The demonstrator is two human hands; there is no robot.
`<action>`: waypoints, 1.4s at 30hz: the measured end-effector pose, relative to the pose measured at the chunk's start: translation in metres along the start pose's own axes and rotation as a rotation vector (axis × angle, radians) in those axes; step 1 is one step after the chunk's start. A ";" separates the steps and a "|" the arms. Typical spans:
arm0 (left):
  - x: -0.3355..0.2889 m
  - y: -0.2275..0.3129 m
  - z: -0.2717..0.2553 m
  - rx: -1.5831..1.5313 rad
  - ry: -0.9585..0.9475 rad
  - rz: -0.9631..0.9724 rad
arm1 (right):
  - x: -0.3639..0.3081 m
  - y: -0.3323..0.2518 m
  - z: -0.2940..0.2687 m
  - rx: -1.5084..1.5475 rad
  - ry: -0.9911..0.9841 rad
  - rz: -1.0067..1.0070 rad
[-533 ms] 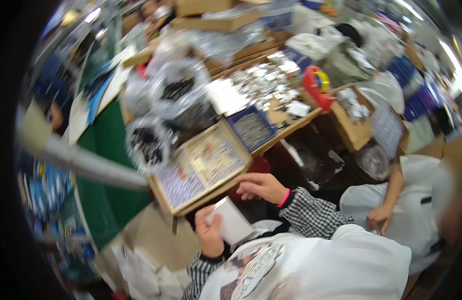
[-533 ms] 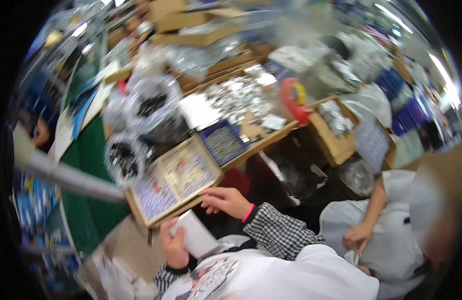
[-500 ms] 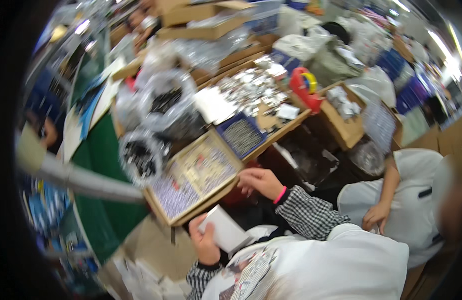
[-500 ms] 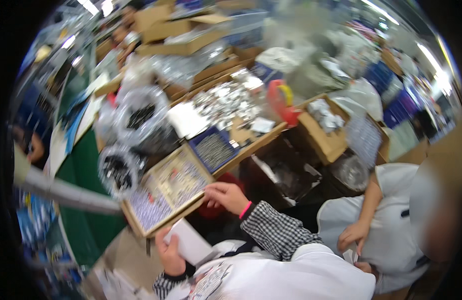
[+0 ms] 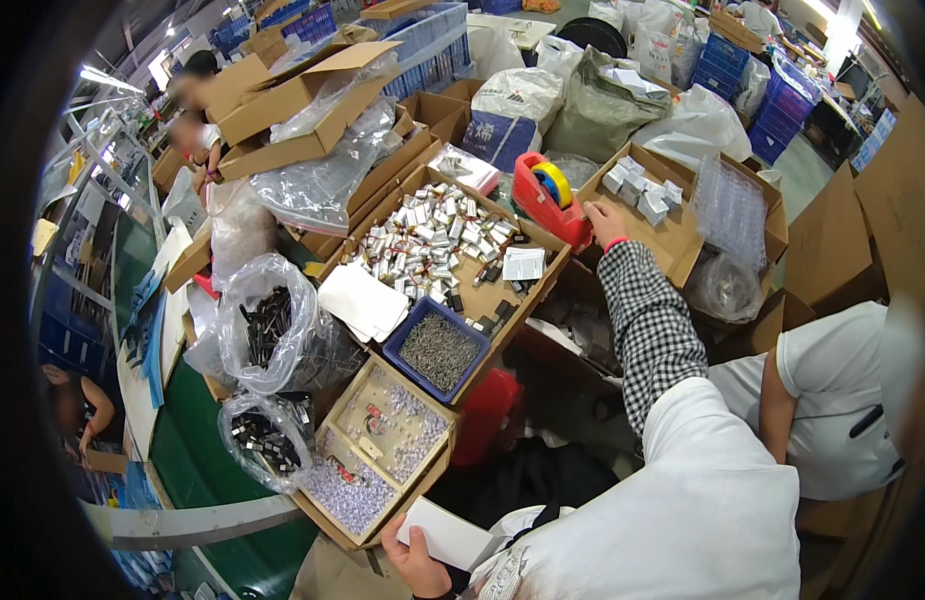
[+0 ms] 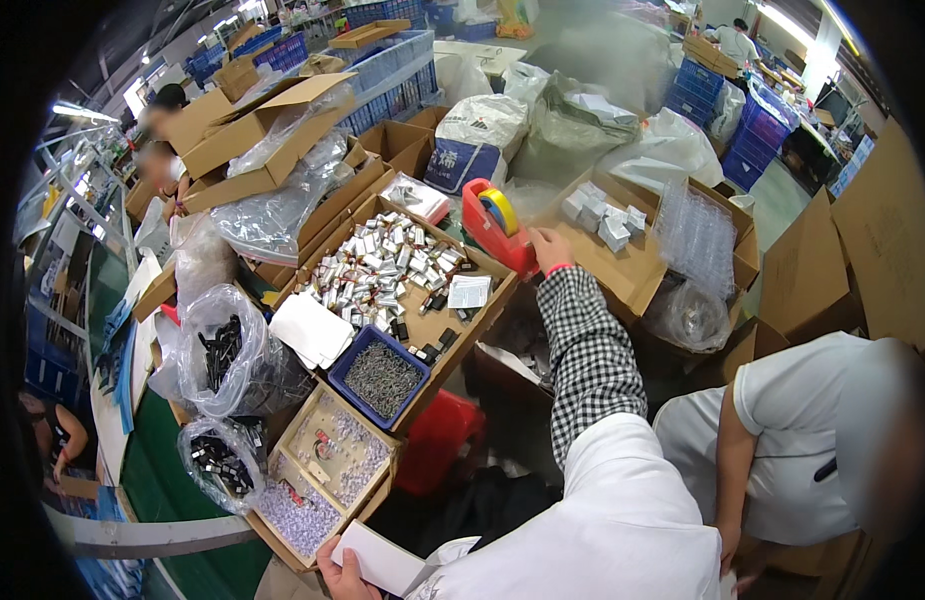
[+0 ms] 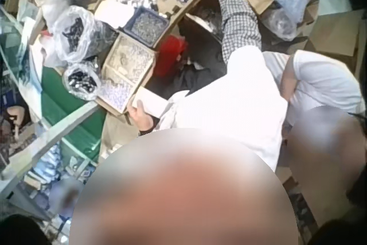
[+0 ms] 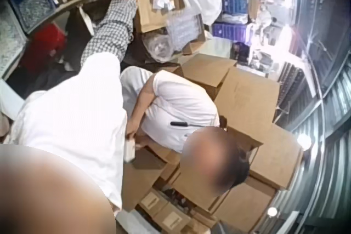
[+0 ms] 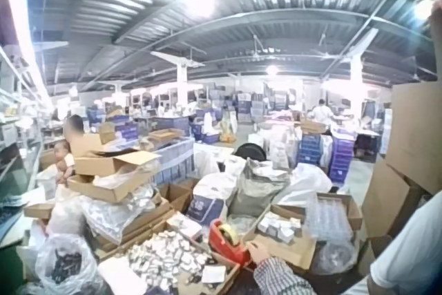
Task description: The person assembles small components into white boxes at a factory workstation. They pick small parts from trays, place them into the boxes, and then move the filled boxes to a nearby pile.
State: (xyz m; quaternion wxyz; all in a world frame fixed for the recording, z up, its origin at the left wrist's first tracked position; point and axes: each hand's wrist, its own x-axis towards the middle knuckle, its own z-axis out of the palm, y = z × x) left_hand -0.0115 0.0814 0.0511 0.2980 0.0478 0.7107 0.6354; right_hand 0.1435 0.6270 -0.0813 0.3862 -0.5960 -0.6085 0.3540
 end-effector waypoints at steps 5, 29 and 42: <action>0.006 0.003 0.010 0.035 0.010 0.021 | 0.004 -0.023 -0.019 0.155 -0.222 0.188; 0.011 0.000 0.005 0.006 -0.116 0.000 | -0.045 0.007 -0.021 0.889 -0.251 0.414; 0.024 -0.021 -0.009 -0.031 0.003 0.164 | -0.135 -0.002 0.032 1.424 -0.291 0.580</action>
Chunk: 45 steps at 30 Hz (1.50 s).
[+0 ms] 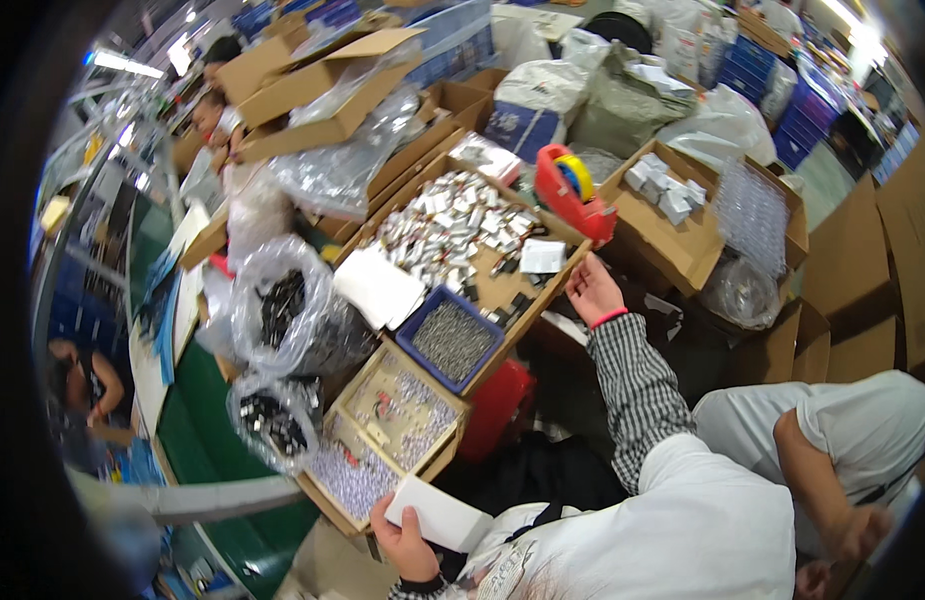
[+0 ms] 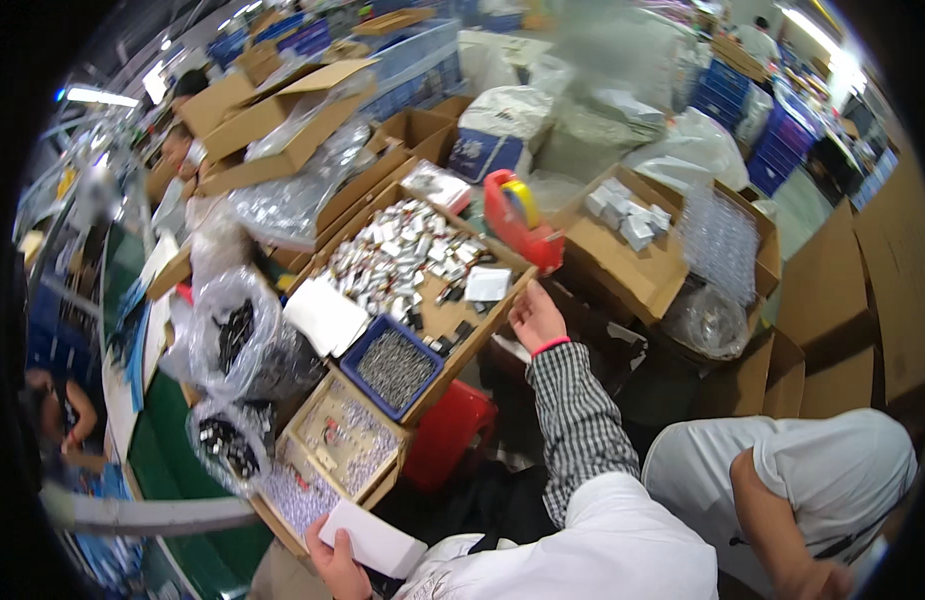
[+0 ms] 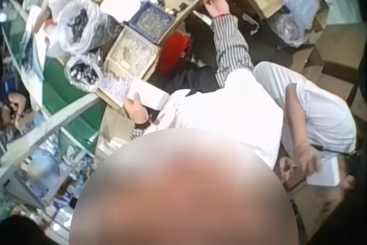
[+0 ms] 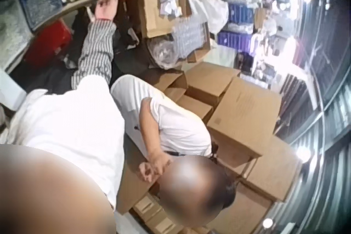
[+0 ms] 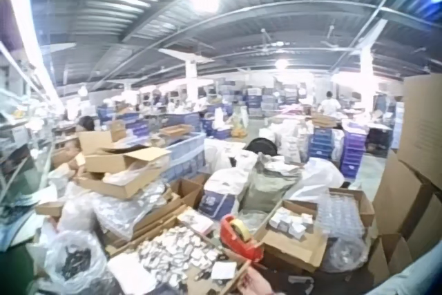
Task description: The person assembles small components into white boxes at a factory workstation. They pick small parts from trays, place them into the boxes, and then move the filled boxes to a nearby pile.
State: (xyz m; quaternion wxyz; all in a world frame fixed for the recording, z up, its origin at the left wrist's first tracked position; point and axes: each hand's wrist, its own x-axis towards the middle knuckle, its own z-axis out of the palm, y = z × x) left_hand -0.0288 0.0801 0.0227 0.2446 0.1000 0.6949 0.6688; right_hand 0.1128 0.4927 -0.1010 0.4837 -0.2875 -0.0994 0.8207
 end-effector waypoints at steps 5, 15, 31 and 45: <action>-0.005 -0.013 -0.017 0.321 0.031 0.200 | -0.100 0.077 0.035 -0.476 -0.266 0.556; -0.038 -0.026 -0.033 0.138 0.012 0.158 | -0.232 0.141 0.091 -0.678 -0.675 1.071; -0.052 -0.007 -0.040 0.447 0.122 0.456 | -0.290 0.163 0.116 -0.627 -0.640 0.942; -0.050 -0.005 -0.045 0.470 0.043 0.517 | -0.286 0.160 0.131 -1.087 -0.756 0.836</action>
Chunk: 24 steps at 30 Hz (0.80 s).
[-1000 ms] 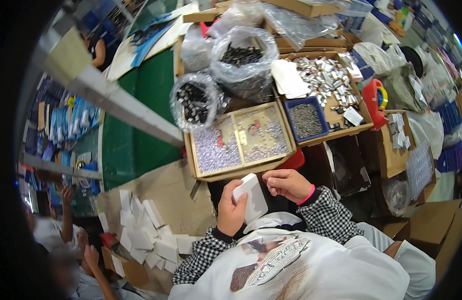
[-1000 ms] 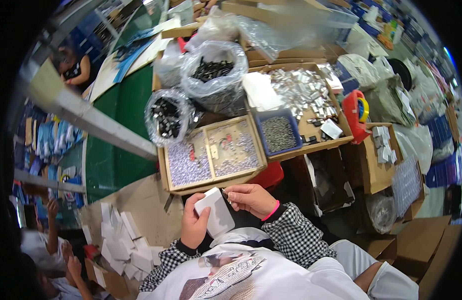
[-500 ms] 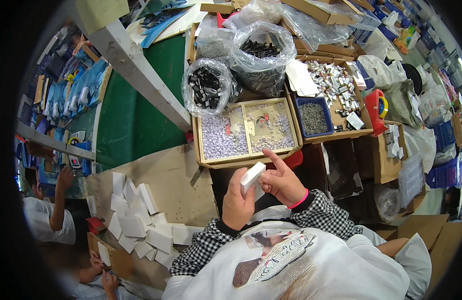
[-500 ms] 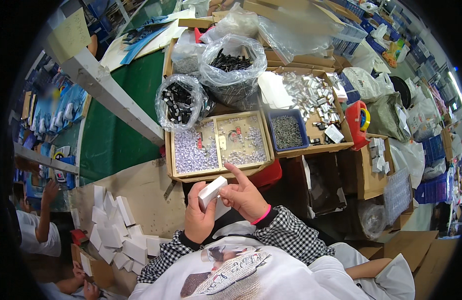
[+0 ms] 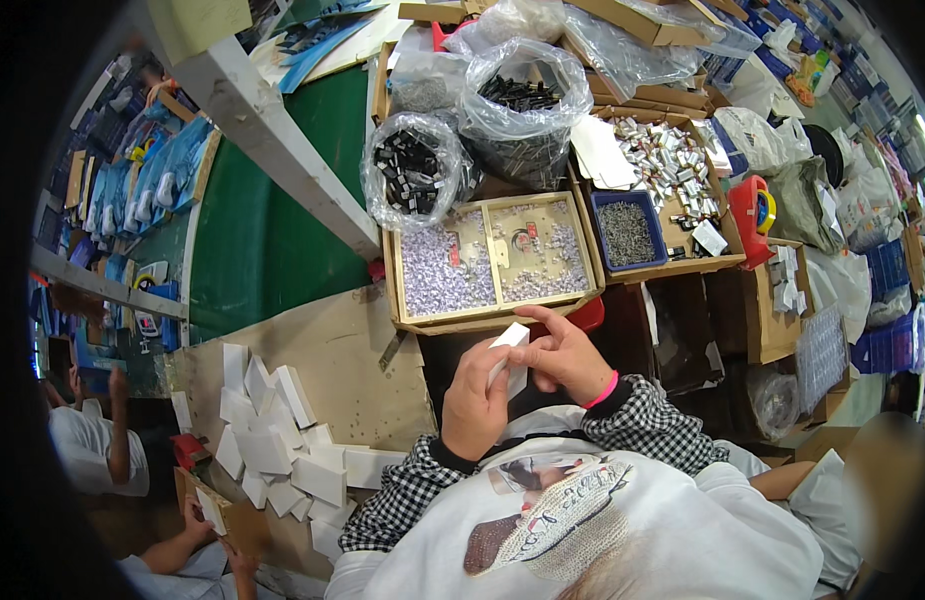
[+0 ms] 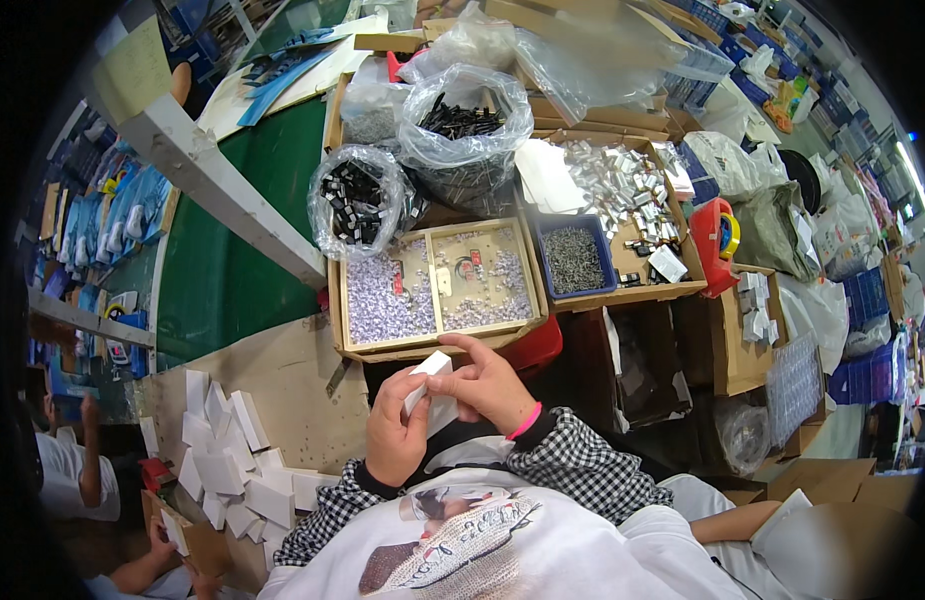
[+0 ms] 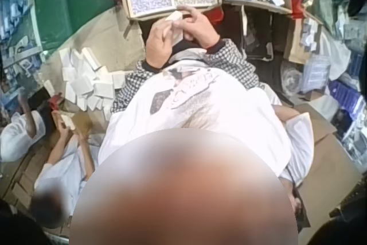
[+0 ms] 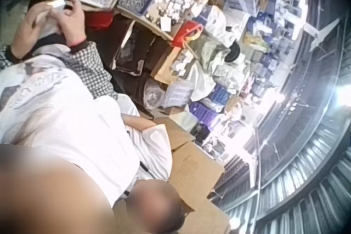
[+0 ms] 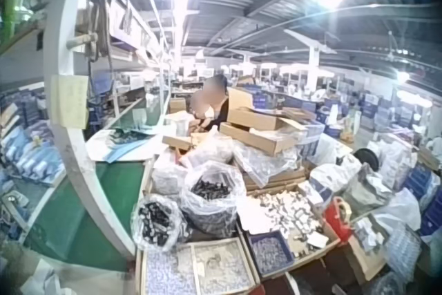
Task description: The person assembles small components into white boxes at a factory workstation. They pick small parts from trays, place them into the boxes, and then move the filled boxes to a nearby pile.
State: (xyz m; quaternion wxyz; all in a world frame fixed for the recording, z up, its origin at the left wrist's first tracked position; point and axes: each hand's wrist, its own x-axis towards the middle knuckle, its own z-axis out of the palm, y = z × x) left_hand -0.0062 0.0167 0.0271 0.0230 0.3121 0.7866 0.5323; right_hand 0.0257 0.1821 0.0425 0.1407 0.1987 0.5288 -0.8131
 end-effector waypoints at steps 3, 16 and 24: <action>-0.004 0.001 0.001 -0.147 -0.013 -0.146 | 0.001 -0.006 -0.008 -0.395 0.037 0.001; 0.005 -0.003 -0.006 -0.699 0.016 -0.464 | 0.006 0.022 -0.015 -0.642 0.003 -0.193; 0.006 -0.006 -0.007 -0.786 -0.030 -0.526 | 0.007 0.021 -0.026 -0.625 -0.072 -0.164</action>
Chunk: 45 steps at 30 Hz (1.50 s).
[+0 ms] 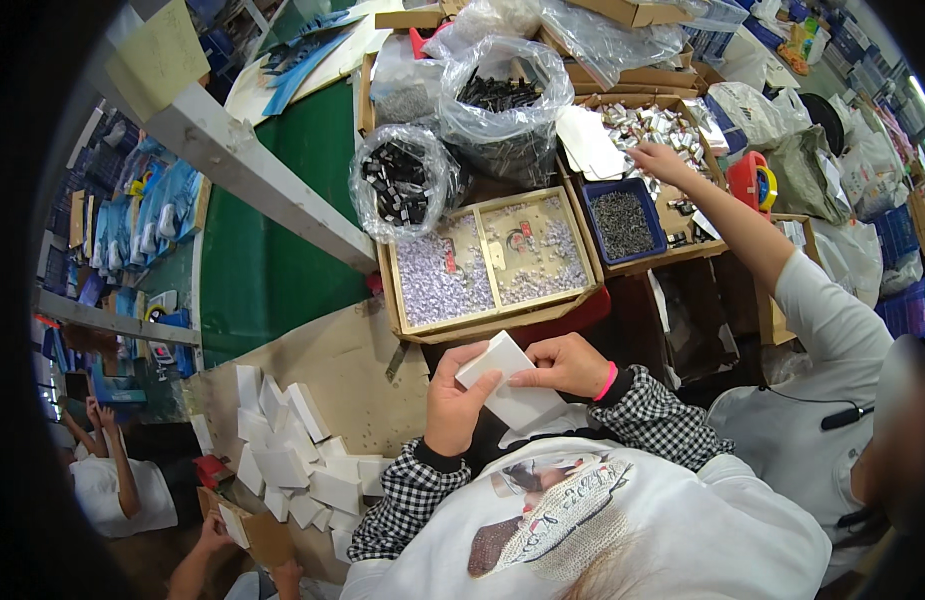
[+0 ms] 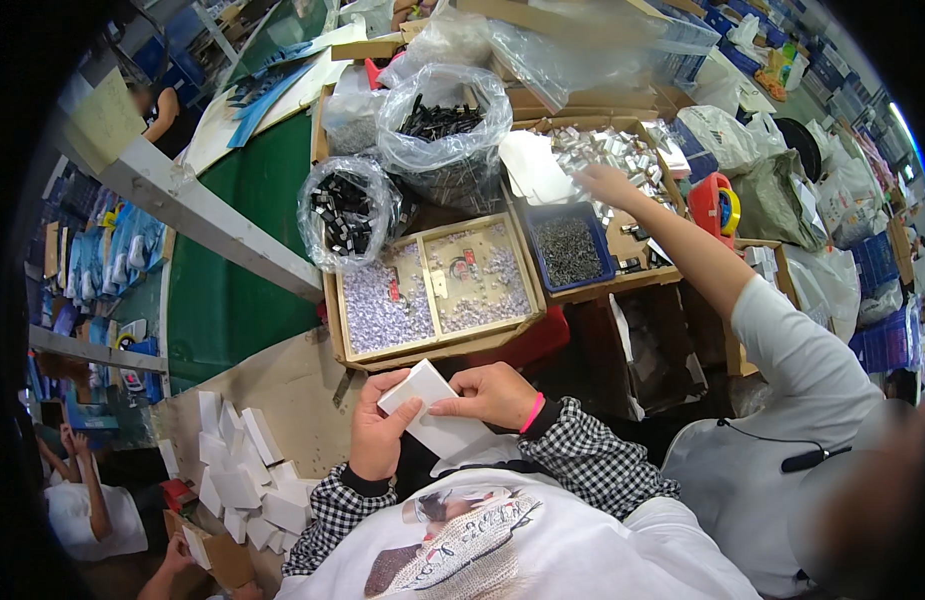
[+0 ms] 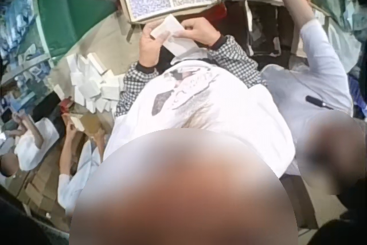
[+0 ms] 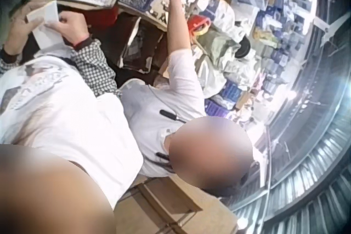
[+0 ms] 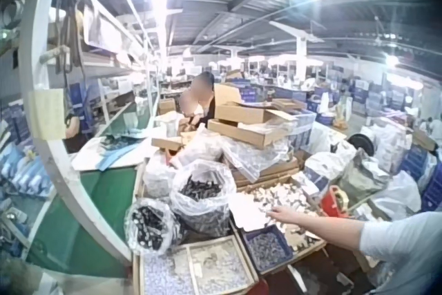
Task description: The person assembles small components into white boxes at a factory workstation. They pick small parts from trays, place them into the boxes, and then move the filled boxes to a nearby pile.
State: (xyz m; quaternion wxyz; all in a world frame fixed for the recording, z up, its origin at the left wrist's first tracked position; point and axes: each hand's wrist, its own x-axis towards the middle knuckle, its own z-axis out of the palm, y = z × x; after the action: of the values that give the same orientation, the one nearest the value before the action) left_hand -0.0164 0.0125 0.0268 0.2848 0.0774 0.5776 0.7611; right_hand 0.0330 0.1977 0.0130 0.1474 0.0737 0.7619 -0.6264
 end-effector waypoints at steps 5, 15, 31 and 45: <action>0.014 -0.010 -0.007 0.026 0.052 -0.120 | 0.005 0.007 0.001 -0.021 0.047 0.034; 0.021 0.032 -0.007 1.463 -0.732 0.565 | 0.017 0.040 -0.009 -0.209 -0.135 -0.020; 0.012 -0.036 -0.011 -0.024 -0.320 -0.198 | 0.005 0.116 -0.158 0.450 1.148 0.016; 0.019 -0.054 0.000 -0.001 -0.319 -0.399 | -0.019 0.137 -0.343 -0.865 0.667 0.731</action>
State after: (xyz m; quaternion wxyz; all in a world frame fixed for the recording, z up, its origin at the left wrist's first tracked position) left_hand -0.0131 0.0317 -0.0271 0.5168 0.0808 0.5287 0.6685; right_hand 0.0461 0.5616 -0.0501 0.1229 0.4521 0.8757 -0.1167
